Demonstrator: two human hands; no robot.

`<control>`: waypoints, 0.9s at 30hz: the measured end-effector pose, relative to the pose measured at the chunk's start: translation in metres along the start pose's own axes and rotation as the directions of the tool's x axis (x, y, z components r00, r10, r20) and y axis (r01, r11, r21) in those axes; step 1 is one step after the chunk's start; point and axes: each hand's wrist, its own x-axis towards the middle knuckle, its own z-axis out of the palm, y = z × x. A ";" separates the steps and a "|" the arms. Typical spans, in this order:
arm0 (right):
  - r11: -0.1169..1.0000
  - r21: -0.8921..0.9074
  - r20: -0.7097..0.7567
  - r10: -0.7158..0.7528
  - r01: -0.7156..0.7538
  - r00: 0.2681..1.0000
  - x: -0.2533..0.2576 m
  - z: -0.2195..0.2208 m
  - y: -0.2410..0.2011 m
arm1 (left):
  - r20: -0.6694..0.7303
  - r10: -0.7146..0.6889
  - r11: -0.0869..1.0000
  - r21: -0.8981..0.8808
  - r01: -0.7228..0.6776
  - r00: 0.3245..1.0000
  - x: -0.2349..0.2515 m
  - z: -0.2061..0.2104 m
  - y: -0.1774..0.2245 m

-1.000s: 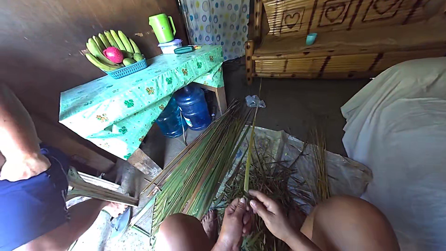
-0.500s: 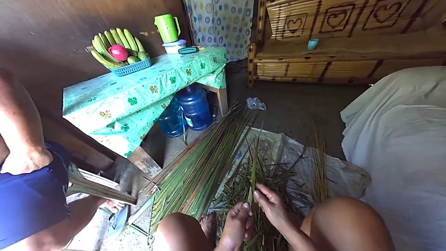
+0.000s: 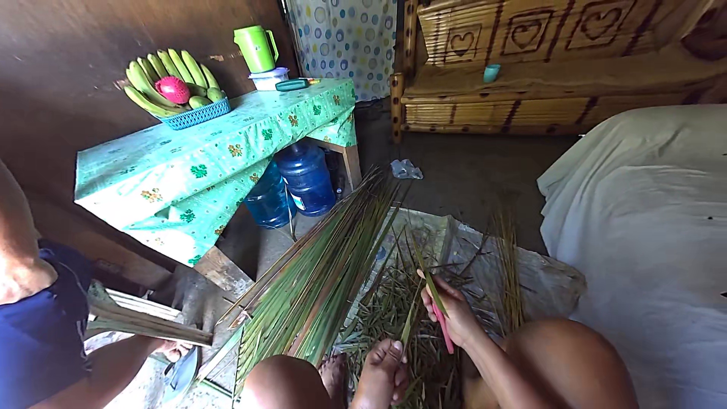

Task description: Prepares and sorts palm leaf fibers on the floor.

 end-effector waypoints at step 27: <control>0.930 0.299 0.103 0.190 -0.213 0.976 0.024 -0.049 -0.034 | 0.041 -0.035 0.997 0.063 0.032 0.999 -0.006 -0.026 -0.007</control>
